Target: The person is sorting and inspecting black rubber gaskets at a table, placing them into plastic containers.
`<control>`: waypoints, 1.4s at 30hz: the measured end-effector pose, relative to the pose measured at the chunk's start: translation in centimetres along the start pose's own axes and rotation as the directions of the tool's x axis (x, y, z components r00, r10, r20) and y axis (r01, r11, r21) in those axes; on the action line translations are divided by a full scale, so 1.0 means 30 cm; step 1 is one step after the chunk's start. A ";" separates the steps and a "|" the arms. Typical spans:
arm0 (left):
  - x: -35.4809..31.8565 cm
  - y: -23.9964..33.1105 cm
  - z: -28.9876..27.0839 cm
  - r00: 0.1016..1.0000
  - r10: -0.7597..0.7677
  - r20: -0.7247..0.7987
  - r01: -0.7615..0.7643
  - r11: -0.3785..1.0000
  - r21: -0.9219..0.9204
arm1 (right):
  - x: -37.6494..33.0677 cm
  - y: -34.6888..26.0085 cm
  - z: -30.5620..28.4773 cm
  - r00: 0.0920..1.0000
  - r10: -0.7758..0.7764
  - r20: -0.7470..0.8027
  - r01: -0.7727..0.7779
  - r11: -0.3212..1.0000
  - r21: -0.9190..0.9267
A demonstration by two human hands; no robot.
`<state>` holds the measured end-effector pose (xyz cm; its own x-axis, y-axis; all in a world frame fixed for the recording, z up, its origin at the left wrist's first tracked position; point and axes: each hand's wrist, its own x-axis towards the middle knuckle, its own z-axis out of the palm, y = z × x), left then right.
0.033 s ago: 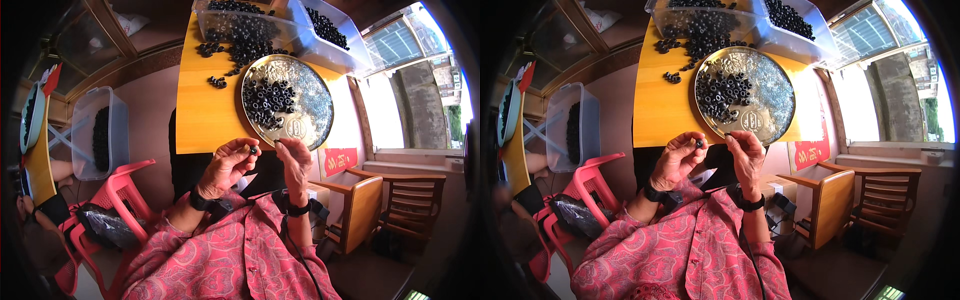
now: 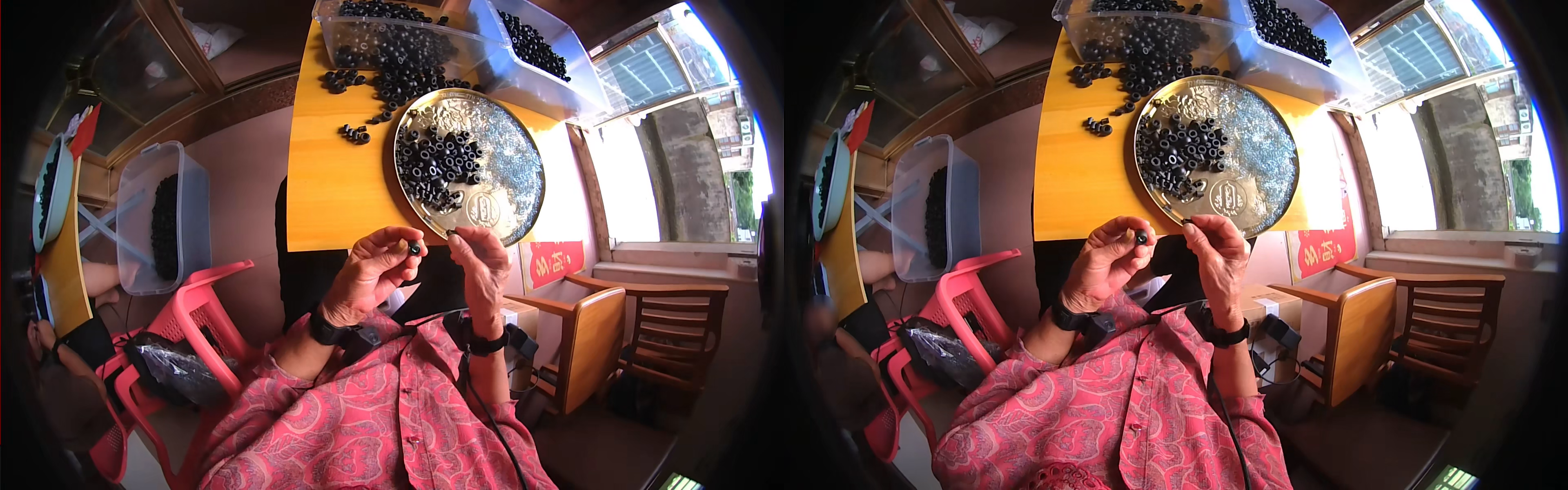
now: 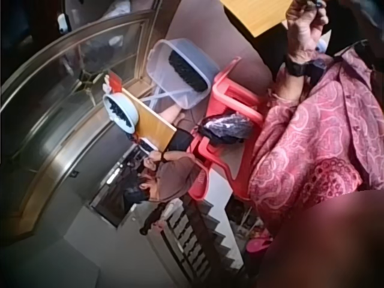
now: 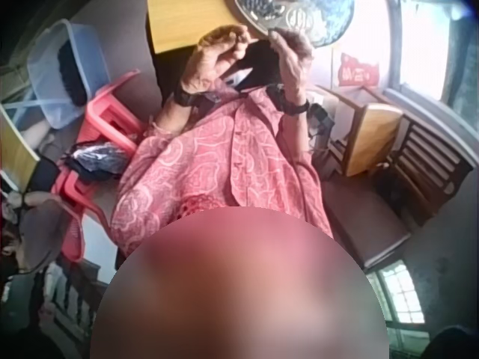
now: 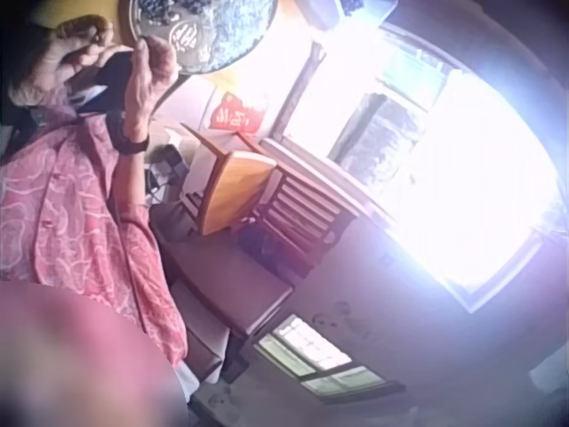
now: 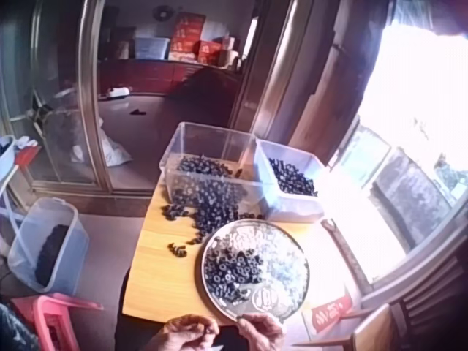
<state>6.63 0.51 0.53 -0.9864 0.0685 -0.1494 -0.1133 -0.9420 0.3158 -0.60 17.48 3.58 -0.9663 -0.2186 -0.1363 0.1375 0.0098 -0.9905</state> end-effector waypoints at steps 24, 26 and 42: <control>0.009 -0.004 0.005 1.000 -0.007 0.020 0.008 1.000 -0.027 | -0.101 -0.015 0.050 0.992 0.059 0.108 -0.087 0.958 0.274; 0.009 -0.006 0.008 1.000 -0.003 0.009 0.003 1.000 -0.020 | -0.104 -0.021 0.053 0.994 0.037 0.102 -0.063 0.962 0.265; 0.008 -0.018 0.006 1.000 0.005 -0.023 -0.002 0.996 0.093 | -0.118 -0.042 0.066 0.999 -0.010 0.043 0.003 0.989 0.145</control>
<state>6.43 1.09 0.49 -0.9838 0.0565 -0.1699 -0.1215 -0.9077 0.4017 3.08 16.30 5.36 -0.9572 -0.2606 -0.1258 0.1645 -0.1323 -0.9775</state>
